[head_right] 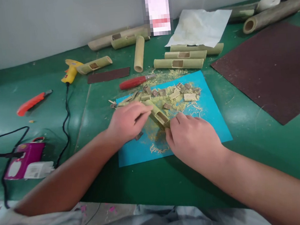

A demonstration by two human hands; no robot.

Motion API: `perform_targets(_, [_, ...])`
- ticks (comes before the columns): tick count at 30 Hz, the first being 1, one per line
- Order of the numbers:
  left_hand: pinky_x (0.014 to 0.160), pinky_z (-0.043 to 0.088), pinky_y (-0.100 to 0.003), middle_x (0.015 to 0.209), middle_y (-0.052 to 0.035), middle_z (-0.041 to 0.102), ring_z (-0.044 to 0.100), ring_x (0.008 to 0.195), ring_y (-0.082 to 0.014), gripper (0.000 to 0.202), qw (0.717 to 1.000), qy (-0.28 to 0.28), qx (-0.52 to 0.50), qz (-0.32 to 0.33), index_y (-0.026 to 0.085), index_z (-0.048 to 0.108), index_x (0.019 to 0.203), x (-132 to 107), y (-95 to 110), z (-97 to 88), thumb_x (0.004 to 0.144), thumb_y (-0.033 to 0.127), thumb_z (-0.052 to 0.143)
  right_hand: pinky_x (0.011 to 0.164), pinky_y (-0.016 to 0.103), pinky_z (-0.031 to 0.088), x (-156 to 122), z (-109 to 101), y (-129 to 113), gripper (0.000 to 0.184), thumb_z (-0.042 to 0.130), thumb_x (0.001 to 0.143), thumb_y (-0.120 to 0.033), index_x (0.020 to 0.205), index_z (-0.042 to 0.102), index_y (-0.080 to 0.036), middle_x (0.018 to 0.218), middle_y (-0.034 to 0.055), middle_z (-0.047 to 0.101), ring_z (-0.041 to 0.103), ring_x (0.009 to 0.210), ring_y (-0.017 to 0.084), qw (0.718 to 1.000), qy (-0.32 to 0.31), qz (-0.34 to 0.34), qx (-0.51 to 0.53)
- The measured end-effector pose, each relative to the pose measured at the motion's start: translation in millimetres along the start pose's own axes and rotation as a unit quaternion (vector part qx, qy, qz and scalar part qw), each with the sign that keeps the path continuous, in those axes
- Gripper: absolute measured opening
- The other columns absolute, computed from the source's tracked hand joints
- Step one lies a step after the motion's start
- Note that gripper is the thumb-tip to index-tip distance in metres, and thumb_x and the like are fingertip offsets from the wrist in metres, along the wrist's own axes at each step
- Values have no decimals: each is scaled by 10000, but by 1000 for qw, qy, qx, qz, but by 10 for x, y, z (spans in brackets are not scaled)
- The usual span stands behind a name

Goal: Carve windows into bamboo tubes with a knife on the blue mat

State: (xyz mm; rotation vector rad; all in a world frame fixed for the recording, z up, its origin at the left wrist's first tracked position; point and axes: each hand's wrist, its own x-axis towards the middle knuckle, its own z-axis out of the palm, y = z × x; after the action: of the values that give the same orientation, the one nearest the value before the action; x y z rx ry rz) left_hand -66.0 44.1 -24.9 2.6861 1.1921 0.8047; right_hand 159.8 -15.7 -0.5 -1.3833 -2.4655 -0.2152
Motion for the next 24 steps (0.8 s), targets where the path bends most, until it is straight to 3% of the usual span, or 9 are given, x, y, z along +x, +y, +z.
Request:
perform_targets(3, [763, 582, -258, 973, -64, 771, 742, 881, -166, 223, 999, -10, -30, 27, 159, 719, 1078, -9, 37, 8, 1036, 246, 519, 506, 324, 250, -1, -6, 3, 268, 528, 924, -221, 672, 613, -191, 622, 29, 582, 468, 499, 156, 1000, 2, 0, -4])
perform_targets(8, [775, 587, -267, 989, -70, 771, 743, 894, -170, 222, 1000, -6, -27, 12, 158, 714, 1096, -18, 37, 29, 1035, 246, 520, 528, 321, 301, 1, -1, 16, 206, 574, 919, -287, 751, 628, -180, 696, 38, 607, 515, 546, 169, 1000, 2, 0, -9])
perform_targets(15, [776, 575, -287, 940, -65, 755, 721, 865, -175, 227, 999, 21, 12, -31, 163, 726, 1047, 4, 7, 16, 1030, 245, 515, 517, 316, 247, -3, 21, 25, 236, 521, 915, -224, 698, 605, -187, 646, 24, 581, 465, 534, 146, 1000, 14, 3, 20])
perform_targets(19, [695, 545, -241, 914, -49, 753, 711, 813, -150, 274, 999, -34, -13, 36, 173, 720, 1092, -1, 71, 18, 1059, 276, 467, 515, 315, 243, -9, 25, 29, 242, 516, 912, -216, 693, 611, -180, 647, 27, 585, 459, 530, 140, 1000, 8, 8, 27])
perform_targets(24, [738, 558, -261, 919, -65, 751, 717, 837, -167, 241, 1000, 22, 7, -10, 152, 732, 1028, 12, 27, 24, 1035, 247, 511, 511, 315, 234, -6, 28, 23, 240, 531, 915, -230, 694, 609, -179, 653, 25, 586, 450, 523, 135, 999, 3, 12, 32])
